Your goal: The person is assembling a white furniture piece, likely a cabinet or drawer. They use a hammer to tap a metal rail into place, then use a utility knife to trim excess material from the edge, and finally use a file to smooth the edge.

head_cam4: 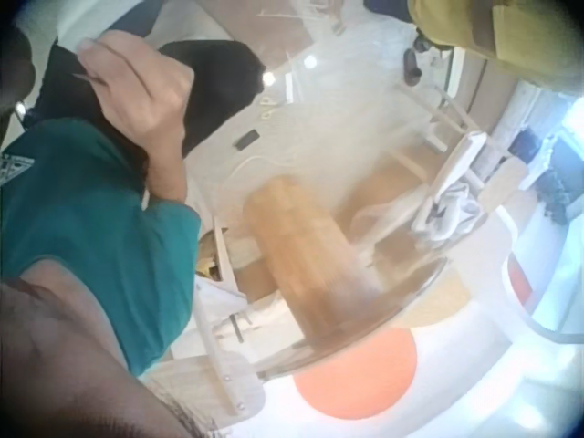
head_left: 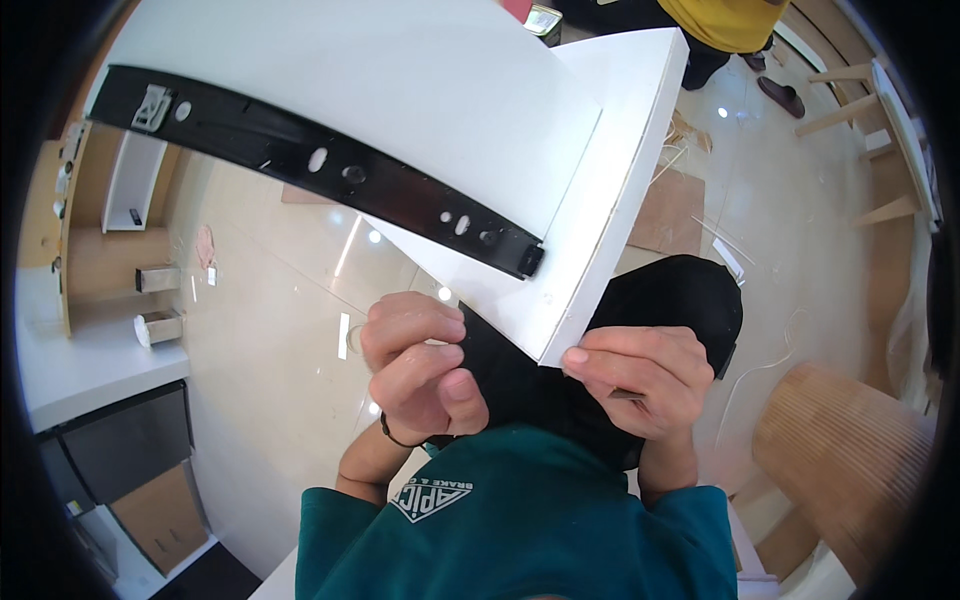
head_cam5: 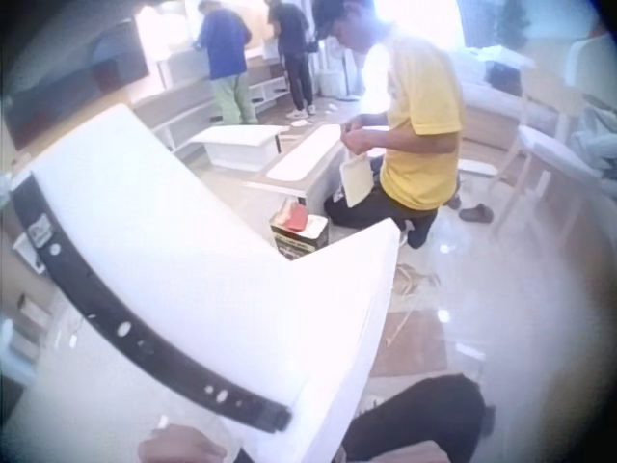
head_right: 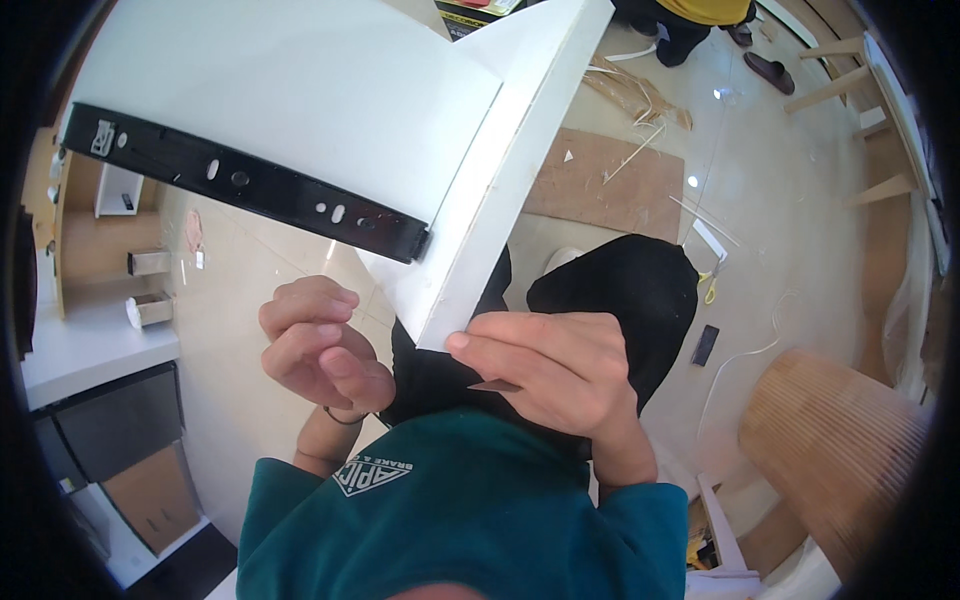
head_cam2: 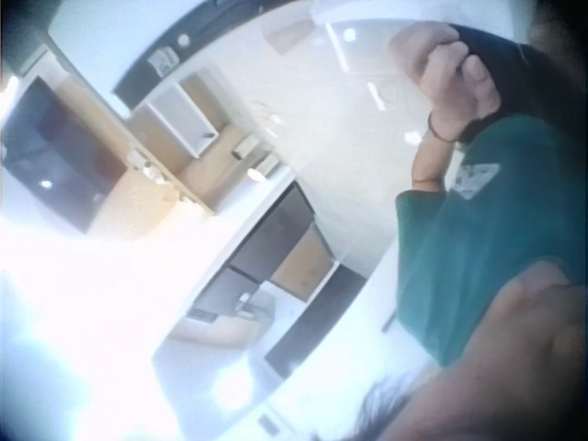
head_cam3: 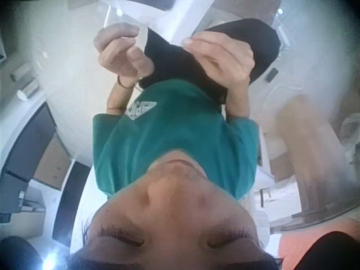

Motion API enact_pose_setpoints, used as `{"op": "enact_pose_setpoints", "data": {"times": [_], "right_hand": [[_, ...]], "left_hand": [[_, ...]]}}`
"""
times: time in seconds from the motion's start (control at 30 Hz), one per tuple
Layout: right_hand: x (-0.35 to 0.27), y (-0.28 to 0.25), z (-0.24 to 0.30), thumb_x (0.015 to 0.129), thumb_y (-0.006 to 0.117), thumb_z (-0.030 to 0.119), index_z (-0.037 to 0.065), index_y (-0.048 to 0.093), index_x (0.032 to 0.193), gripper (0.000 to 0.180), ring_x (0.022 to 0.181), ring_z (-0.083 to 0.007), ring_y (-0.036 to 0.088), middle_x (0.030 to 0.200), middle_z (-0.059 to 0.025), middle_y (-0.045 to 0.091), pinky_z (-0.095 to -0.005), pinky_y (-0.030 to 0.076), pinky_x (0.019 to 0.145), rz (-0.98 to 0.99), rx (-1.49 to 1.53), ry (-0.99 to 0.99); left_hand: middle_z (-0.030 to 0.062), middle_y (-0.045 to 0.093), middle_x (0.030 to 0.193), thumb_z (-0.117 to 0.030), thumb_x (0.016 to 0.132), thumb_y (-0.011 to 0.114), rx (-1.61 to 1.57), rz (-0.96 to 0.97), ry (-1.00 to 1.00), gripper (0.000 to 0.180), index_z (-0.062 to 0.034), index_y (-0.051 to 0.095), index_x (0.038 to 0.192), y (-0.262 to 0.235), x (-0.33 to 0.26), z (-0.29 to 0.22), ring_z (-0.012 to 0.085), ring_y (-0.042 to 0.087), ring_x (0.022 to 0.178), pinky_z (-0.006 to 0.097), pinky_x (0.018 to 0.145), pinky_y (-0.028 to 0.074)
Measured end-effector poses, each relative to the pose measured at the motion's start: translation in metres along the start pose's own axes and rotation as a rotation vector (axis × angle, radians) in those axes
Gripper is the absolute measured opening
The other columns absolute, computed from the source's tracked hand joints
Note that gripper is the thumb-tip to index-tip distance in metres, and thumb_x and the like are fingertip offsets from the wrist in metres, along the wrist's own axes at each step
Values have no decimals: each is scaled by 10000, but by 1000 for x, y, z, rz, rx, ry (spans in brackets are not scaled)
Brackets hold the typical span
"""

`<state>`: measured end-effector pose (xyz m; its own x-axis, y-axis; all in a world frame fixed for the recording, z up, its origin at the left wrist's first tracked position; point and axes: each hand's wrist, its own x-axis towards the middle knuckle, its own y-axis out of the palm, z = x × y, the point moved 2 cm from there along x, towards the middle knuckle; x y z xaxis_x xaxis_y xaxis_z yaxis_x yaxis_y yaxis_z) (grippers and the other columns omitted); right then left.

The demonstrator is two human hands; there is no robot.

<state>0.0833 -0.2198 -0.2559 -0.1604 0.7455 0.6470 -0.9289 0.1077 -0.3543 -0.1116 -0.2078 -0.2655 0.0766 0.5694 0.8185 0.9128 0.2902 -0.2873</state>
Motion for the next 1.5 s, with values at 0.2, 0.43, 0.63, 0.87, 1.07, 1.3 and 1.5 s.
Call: {"op": "enact_pose_setpoints", "data": {"times": [0.2, 0.43, 0.63, 0.87, 1.07, 1.3, 1.5], "right_hand": [[3, 1, 1, 594, 801, 53, 64, 715, 828, 249, 586, -172, 645, 775, -47, 670, -255, 493, 472, 74, -87, 6], [24, -4, 13, 584, 782, -10, 67, 693, 823, 267, 595, -170, 643, 751, -43, 645, -247, 483, 476, 142, -134, 27], [30, -7, 14, 770, 749, 52, 59, 662, 805, 94, 551, -147, 599, 816, -95, 665, -235, 458, 484, -134, -13, 111], [73, -137, -34, 997, 525, 141, -34, 536, 1010, 176, 787, -147, 668, 1016, -146, 618, -190, 543, 603, -495, 524, 227], [54, -359, -51, 911, 565, 44, -89, 601, 1024, 179, 908, -231, 677, 1023, -185, 671, -339, 561, 890, -1077, -55, -12], [-124, -301, -209, 901, 651, 171, 44, 657, 966, 143, 710, -141, 602, 802, -23, 632, -297, 496, 628, -446, -1128, 941], [-212, -232, -294, 936, 630, 245, 102, 611, 1114, 229, 819, -135, 615, 923, -27, 636, -248, 469, 669, -377, -232, 1263]], "left_hand": [[129, 546, 923, -188, 913, 577, -67, -24, -37, 174, -55, 479, 968, 0, -16, 8, 237, 534, 787, 368, 685, 443], [145, 560, 950, -162, 876, 607, -139, 21, -98, 200, -44, 503, 998, -1, -10, 2, 267, 554, 830, 384, 717, 450], [181, 575, 1008, -181, 848, 646, -183, 65, -54, 334, -23, 474, 1087, 7, -5, 0, 308, 579, 883, 412, 745, 470], [177, 573, 1012, -206, 854, 648, -193, 103, -52, 365, -29, 458, 1111, 14, 4, 2, 310, 574, 870, 419, 751, 464], [161, 568, 1027, -216, 859, 617, -174, 92, -78, 341, -33, 476, 1110, 14, -4, 2, 308, 548, 918, 421, 791, 446], [159, 564, 1028, -250, 886, 575, -154, 113, -96, 321, -37, 490, 1111, 16, 0, 3, 297, 524, 893, 418, 799, 436], [168, 562, 1016, -255, 916, 533, -160, 156, -111, 286, -31, 482, 1087, 14, 2, 3, 288, 527, 893, 410, 789, 443]]}}
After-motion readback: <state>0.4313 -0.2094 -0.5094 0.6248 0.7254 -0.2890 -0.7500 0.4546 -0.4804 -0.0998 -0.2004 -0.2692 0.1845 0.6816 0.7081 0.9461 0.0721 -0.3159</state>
